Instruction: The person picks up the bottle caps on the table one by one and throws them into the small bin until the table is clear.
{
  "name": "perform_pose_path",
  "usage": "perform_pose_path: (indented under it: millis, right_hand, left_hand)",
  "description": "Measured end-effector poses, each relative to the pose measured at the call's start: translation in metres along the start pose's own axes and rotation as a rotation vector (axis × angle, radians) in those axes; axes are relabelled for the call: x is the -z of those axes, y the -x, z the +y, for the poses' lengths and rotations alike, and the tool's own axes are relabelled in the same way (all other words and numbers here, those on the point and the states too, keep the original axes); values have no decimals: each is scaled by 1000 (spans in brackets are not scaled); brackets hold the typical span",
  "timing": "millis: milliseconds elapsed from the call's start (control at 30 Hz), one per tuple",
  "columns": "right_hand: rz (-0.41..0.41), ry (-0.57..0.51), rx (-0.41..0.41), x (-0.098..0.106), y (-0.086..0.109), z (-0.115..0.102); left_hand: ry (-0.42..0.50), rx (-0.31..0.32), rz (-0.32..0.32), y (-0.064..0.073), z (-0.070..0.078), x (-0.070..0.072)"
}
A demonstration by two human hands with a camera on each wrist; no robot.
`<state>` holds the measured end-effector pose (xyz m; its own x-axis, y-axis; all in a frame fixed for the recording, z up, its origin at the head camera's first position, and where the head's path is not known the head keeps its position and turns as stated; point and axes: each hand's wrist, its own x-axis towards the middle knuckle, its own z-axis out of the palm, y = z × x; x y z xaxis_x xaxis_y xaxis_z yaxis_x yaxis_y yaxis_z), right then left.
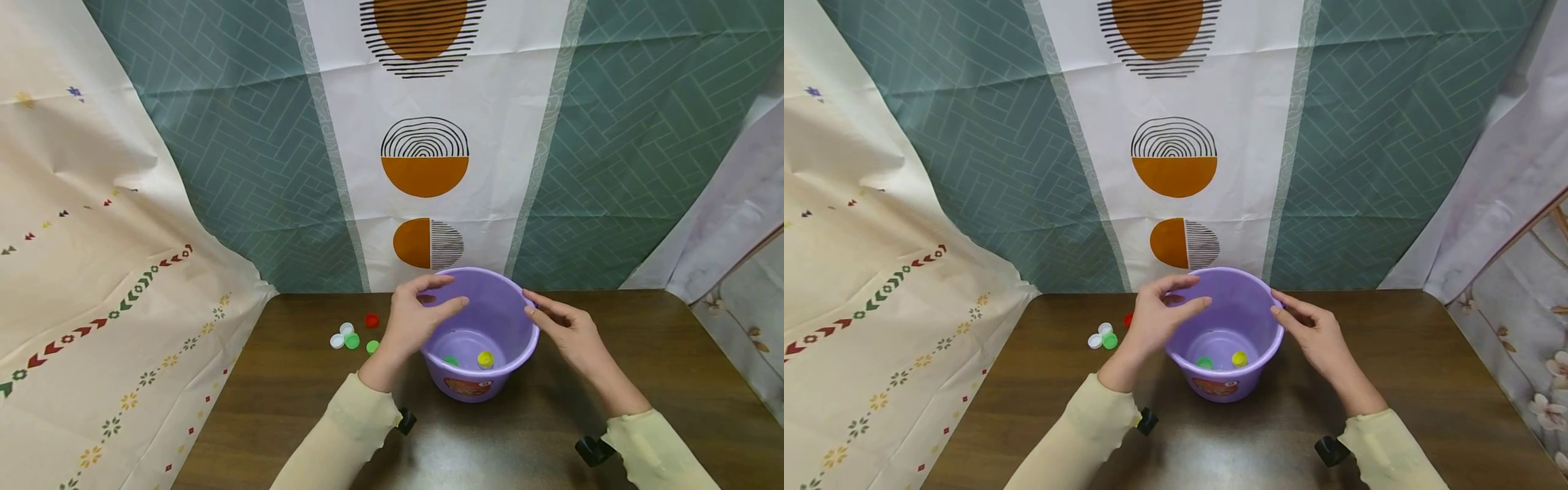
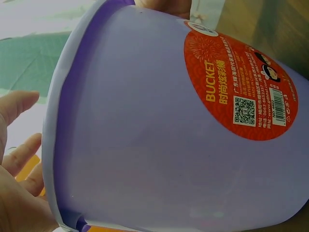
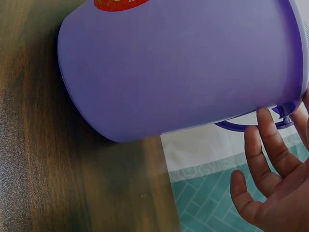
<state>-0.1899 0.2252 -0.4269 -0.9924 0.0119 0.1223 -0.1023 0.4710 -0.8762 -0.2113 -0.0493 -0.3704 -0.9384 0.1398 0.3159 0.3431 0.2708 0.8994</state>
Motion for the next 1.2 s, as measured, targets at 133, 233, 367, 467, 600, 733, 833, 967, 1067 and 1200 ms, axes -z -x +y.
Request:
perform_pose_path:
  millis: [133, 233, 367, 467, 600, 733, 833, 967, 1067, 1200]
  right_hand:
    - [3, 2, -1, 0, 0, -1]
    - [1, 2, 8, 0, 1, -2]
    - [-2, 6, 24, 0, 0, -2]
    - [1, 2, 9, 0, 0, -2]
    - [1, -4, -10, 0, 0, 0]
    - [3, -7, -6, 1, -1, 0]
    - [4, -8, -3, 1, -1, 0]
    - [2, -8, -7, 1, 0, 0]
    - [1, -7, -9, 1, 1, 0]
    - [-2, -8, -9, 1, 1, 1]
  left_hand:
    - [2, -35, 8, -1, -1, 1]
    - [19, -33, 15, -1, -1, 3]
    - [56, -27, 30, -1, -1, 6]
    - [75, -29, 48, -1, -2, 10]
    - [72, -6, 79, 3, 3, 21]
    - [71, 42, 105, 11, 16, 37]
    - [68, 51, 130, 15, 16, 51]
    - [39, 43, 173, 15, -9, 69]
    - [28, 33, 206, 16, -34, 83]
    - [5, 58, 243, 22, -46, 101]
